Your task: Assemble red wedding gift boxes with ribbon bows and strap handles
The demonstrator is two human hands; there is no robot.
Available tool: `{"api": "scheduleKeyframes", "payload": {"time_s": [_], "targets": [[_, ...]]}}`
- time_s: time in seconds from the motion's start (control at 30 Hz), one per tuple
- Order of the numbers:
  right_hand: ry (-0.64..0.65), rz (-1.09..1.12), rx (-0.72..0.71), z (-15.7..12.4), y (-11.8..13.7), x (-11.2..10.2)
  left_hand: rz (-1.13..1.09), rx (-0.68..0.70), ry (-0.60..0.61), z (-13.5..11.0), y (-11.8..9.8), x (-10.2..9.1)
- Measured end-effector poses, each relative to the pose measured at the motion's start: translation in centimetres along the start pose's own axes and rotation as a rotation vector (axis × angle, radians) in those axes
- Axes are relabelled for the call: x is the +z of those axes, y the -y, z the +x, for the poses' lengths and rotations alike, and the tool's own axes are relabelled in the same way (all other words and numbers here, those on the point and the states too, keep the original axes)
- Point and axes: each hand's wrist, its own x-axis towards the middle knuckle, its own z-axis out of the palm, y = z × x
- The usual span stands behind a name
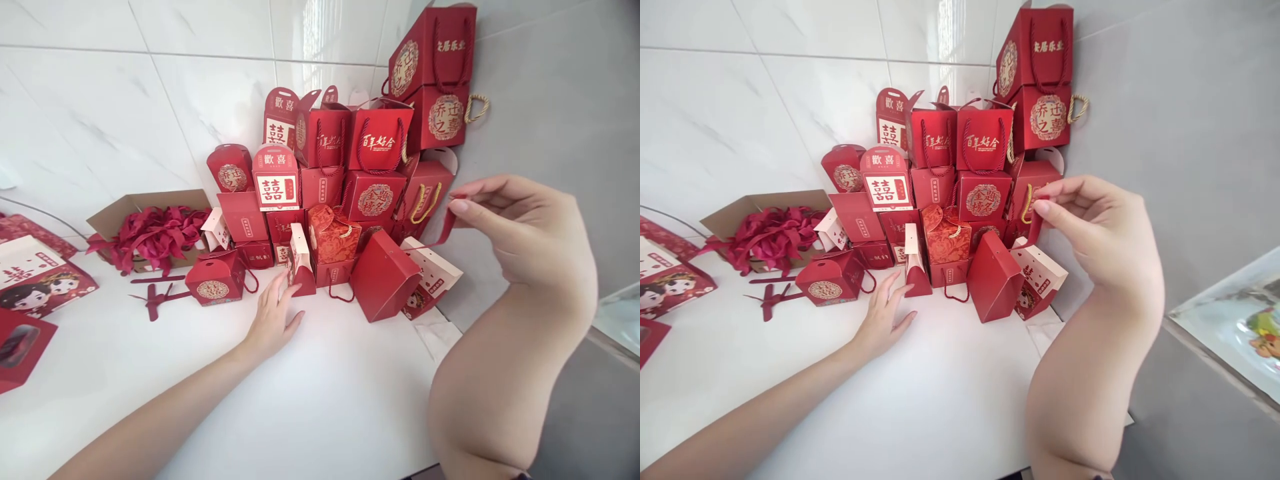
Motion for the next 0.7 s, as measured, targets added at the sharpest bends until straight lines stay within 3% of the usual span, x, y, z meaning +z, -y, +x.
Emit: {"api": "scheduleKeyframes", "payload": {"time_s": [0.13, 0.2, 0.37, 0.7], "targets": [[-0.254, -0.102, -0.01, -0.5, -1.1, -3.0, 0.049, 0.038, -0.052, 0.2, 0.0, -0.2], [-0.309, -0.207, 0.059, -0.8, -1.4, -4.6, 0.06, 0.038, -0.051, 0.3, 0.2, -0.2], [-0.099, -0.496, 0.263, -1.1, -0.5, -5.9, 0.052, 0.042, -0.031, 0.4, 0.0, 0.1], [0.058, -0.688, 0.307, -0.3, -0.1, -3.9, 0.061, 0.011, 0.075, 0.3, 0.4, 0.3]]}}
